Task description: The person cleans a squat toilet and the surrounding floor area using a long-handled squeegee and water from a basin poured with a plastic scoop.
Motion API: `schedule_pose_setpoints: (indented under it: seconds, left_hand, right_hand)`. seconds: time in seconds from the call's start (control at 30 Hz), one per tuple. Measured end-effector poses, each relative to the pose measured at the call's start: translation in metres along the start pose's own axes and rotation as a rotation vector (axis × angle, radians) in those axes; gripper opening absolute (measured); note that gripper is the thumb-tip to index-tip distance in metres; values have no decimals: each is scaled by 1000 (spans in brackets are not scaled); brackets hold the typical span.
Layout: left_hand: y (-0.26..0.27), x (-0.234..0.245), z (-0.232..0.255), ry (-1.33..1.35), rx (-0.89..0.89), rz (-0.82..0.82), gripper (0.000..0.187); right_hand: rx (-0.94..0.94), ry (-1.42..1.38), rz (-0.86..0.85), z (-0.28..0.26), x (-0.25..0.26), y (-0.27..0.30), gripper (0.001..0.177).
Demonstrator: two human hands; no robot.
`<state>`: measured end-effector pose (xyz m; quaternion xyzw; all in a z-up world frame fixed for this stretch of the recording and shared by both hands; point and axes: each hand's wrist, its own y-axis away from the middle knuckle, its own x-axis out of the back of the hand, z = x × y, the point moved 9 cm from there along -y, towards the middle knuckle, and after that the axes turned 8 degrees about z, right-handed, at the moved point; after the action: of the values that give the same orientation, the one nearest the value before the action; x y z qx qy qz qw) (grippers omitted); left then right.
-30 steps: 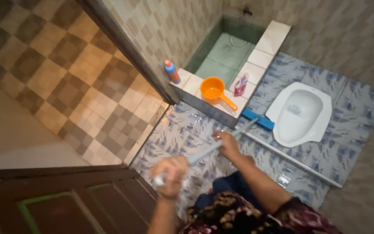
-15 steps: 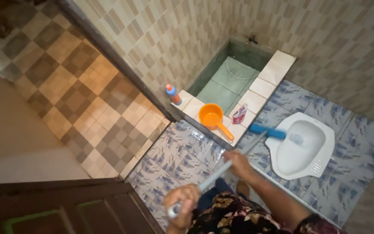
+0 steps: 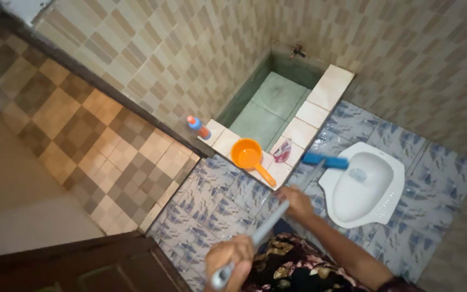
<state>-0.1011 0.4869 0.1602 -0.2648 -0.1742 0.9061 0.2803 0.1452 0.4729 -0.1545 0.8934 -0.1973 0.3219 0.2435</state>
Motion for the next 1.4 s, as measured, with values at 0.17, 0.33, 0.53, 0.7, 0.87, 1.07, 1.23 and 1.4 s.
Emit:
schedule_pose_setpoints:
  seconds: [0.17, 0.33, 0.53, 0.7, 0.87, 1.07, 1.23, 1.4]
  left_hand:
    - [-21, -44, -84, -209, 138, -91, 27]
    - [-28, -30, -37, -445, 29, -138, 15]
    - [-20, -21, -71, -245, 144, 4, 29]
    - [-43, -61, -126, -147, 122, -88, 29]
    - [-40, -63, -64, -177, 30, -124, 27]
    - [-50, -97, -133, -314, 95, -256, 19]
    - [-75, -121, -147, -260, 146, -228, 24]
    - [-74, -100, -76, -220, 83, -136, 29]
  right_hand:
    - [602, 85, 284, 23, 62, -78, 11]
    - [798, -89, 226, -3, 45, -29, 24]
    - [521, 194, 186, 14, 37, -62, 8]
    - [567, 144, 304, 64, 86, -131, 15]
    - [440, -27, 5, 71, 33, -89, 13]
    - [764, 107, 239, 68, 112, -127, 10]
    - [373, 272, 180, 99, 135, -170, 19]
    - [512, 111, -35, 67, 88, -113, 14]
